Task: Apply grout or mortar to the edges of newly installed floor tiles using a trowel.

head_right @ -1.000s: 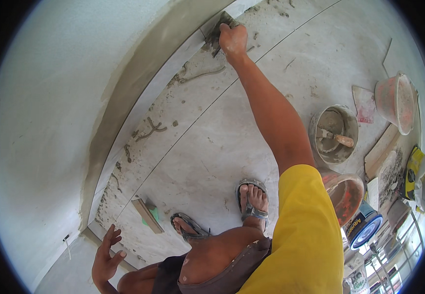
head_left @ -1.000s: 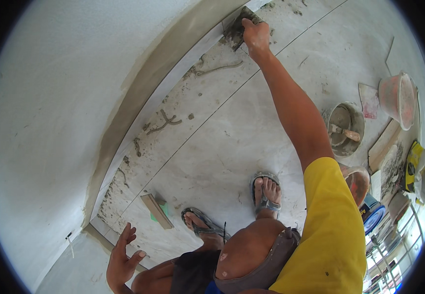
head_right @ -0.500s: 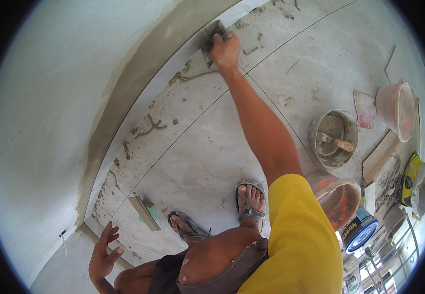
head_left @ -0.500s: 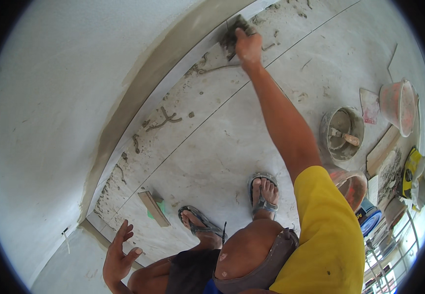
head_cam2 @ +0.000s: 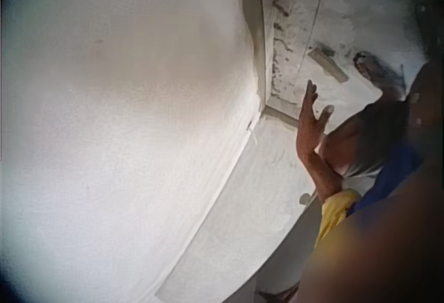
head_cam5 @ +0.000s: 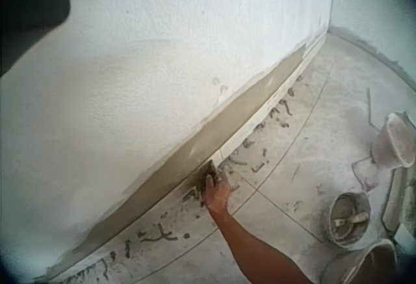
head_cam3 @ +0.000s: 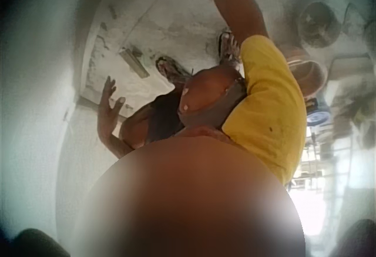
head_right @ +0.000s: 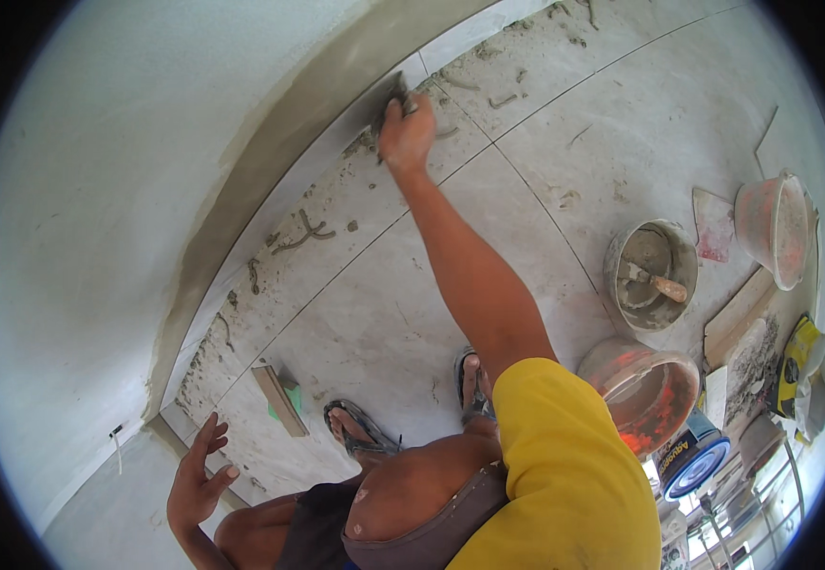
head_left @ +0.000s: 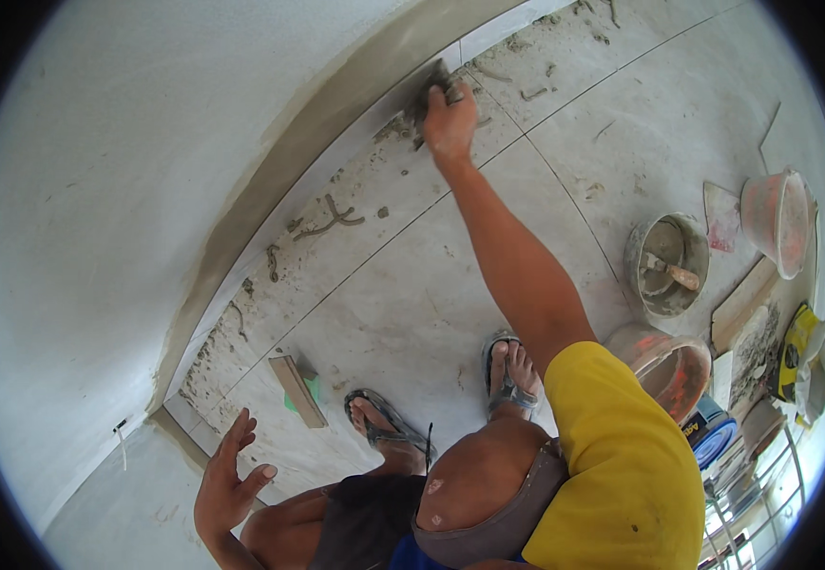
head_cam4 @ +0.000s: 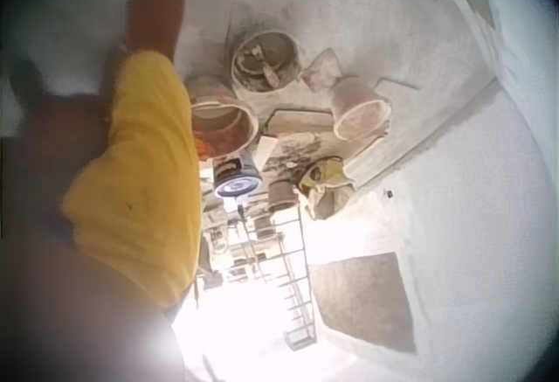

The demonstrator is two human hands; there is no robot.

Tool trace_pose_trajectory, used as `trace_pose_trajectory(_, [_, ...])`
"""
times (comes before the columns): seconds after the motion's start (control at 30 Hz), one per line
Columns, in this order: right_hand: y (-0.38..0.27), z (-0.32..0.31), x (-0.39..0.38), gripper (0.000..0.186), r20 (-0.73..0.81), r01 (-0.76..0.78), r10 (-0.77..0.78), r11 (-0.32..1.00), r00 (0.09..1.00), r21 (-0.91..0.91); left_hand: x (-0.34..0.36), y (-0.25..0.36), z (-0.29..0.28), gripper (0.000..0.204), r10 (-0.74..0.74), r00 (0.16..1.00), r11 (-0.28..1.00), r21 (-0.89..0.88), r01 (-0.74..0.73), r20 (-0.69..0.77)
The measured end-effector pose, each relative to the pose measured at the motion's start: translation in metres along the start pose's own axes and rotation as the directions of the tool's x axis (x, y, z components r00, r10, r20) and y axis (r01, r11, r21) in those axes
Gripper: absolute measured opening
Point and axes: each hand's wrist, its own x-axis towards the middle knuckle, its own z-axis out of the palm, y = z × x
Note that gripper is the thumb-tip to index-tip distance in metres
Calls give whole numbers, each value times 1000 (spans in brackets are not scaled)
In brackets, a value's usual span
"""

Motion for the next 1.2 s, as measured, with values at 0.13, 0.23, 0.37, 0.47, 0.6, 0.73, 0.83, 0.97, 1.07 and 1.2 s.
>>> trace_pose_trajectory(0.13, [-29,25,-83,20,137,29,-43,995,990,100,2,2,2,88,64,998,998,-2,-64,16])
trace_pose_trajectory(0.23, [-32,24,-63,21,92,19,-33,989,995,145,-1,5,3,89,73,997,997,32,-73,0])
trace_pose_trajectory(0.37, [-27,15,-34,16,54,-183,176,968,983,173,-11,-6,1,89,49,999,998,-26,-49,-14])
trace_pose_trajectory(0.47, [-23,19,-54,15,49,-4,1,998,999,61,-12,-10,1,96,15,1000,1000,-22,-15,-4])
trace_pose_trajectory(0.6, [-31,21,-58,15,15,66,-67,995,998,70,-13,-9,0,89,78,997,997,-1,-78,5])
trace_pose_trajectory(0.73, [-27,12,-26,19,-3,-33,33,998,999,44,-15,-14,0,90,63,998,997,-33,-63,1])
trace_pose_trajectory(0.83, [-26,14,-38,20,-2,123,-123,992,992,5,-15,-19,-1,96,23,1000,999,-31,-23,17])
trace_pose_trajectory(0.97, [-28,17,-62,21,84,169,-170,985,982,16,-14,-17,-2,95,52,998,998,-28,-52,18])
trace_pose_trajectory(1.07, [-28,13,-44,22,51,97,-98,995,994,26,-16,-15,-2,94,64,998,998,-18,-64,21])
trace_pose_trajectory(1.2, [-24,9,-38,18,56,83,-81,996,995,-33,-18,-19,-1,94,33,999,999,-27,-32,8])
